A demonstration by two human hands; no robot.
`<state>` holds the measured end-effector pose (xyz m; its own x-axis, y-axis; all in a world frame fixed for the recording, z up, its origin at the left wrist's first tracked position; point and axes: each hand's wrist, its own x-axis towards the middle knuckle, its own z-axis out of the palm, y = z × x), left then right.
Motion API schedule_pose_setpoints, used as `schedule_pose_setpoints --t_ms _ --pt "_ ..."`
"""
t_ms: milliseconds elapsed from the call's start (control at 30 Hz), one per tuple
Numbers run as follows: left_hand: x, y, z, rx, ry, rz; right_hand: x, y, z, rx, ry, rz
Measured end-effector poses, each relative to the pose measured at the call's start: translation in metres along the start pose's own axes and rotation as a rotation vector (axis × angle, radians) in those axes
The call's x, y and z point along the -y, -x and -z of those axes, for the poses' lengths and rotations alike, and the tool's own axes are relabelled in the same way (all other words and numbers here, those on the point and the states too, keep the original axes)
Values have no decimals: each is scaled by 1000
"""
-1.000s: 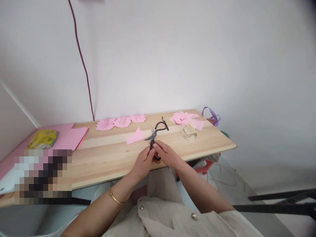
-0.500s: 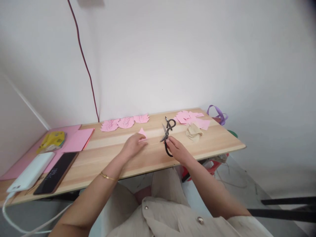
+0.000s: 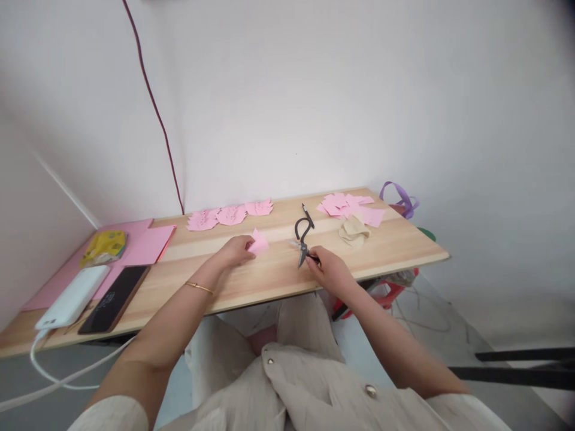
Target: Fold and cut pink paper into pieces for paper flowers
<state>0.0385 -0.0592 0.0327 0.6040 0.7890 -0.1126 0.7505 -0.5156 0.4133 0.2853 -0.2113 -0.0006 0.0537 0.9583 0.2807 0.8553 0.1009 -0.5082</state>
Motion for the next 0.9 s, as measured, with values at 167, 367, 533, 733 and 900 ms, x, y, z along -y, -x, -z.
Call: schedule_pose_setpoints --t_ms 167,367,533,733,900 --pt "6 22 -4 122 105 -9 -9 -6 0 88 65 75" --pt "15 33 -7 101 83 -14 -3 -30 -8 165 194 273" --pt "14 35 -6 105 82 -10 9 -46 -18 229 218 359" --pt "20 36 -8 45 25 -88 11 -52 -25 249 166 503" --pt "29 32 -4 -104 -63 -493 5 -53 -27 243 81 609"
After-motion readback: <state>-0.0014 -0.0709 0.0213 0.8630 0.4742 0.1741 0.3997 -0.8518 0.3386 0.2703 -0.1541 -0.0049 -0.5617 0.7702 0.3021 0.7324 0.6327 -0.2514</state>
